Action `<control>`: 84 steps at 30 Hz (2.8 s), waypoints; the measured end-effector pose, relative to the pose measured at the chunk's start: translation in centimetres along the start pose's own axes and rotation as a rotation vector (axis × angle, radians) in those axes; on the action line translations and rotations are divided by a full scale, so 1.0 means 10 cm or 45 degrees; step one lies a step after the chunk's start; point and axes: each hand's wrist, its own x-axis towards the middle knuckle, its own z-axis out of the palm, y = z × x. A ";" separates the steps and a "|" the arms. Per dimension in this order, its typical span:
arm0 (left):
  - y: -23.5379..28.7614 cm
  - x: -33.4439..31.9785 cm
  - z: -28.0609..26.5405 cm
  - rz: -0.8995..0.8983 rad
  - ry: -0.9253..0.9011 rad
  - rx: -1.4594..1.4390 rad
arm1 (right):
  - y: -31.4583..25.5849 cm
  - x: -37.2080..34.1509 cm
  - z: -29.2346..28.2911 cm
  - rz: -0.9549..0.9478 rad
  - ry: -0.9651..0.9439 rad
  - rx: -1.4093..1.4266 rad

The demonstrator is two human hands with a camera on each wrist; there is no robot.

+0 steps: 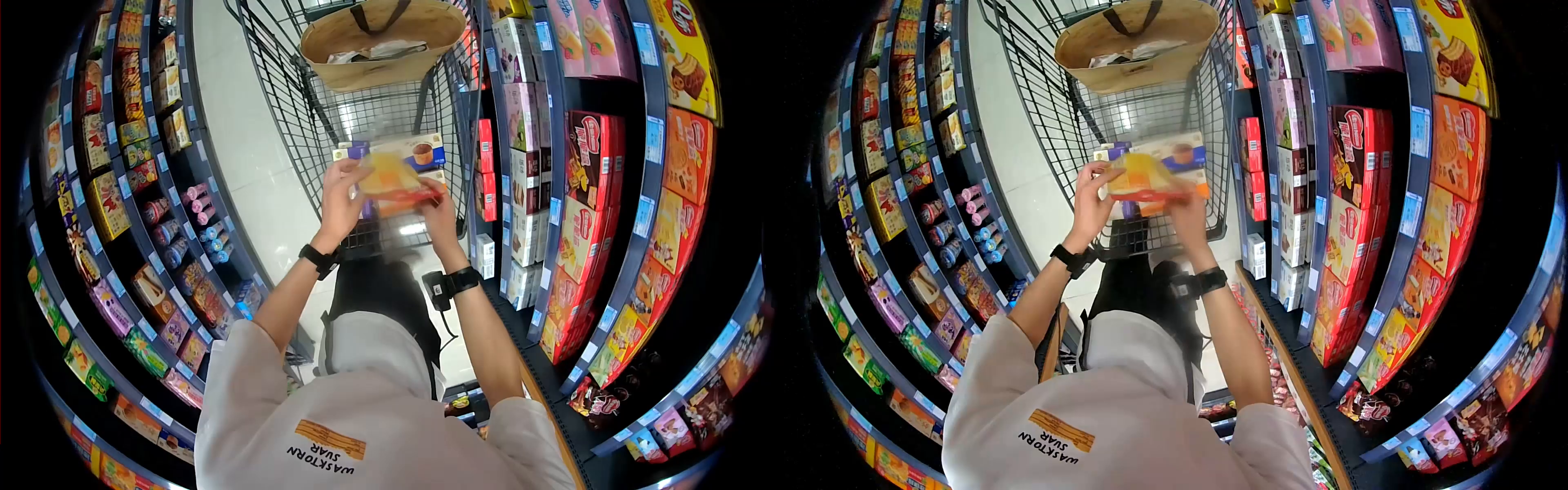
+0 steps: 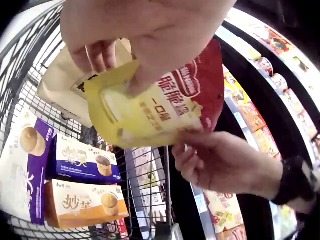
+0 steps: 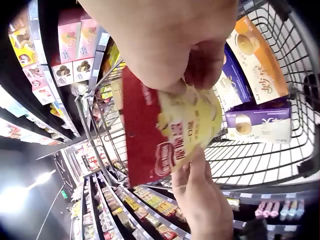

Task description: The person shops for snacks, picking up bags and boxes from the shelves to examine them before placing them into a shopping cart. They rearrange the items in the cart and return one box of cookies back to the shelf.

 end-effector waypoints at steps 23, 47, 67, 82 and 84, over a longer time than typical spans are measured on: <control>-0.93 0.67 1.03 -0.768 -0.534 -0.714 | 0.83 1.04 -0.38 -0.038 -0.010 -0.154; 1.13 -0.37 2.22 0.175 -1.397 -0.779 | -1.56 -4.38 -3.25 -0.617 1.700 -0.178; 5.42 -2.05 1.61 0.890 -1.494 -0.857 | -1.61 -6.06 -5.23 -0.790 2.300 -0.631; 6.84 -2.92 2.03 1.468 -0.450 -0.675 | -1.36 -6.36 -5.41 -1.102 1.815 -0.276; 6.74 -2.92 2.08 1.359 -0.484 -0.747 | -1.26 -6.35 -5.40 -1.337 1.781 -0.237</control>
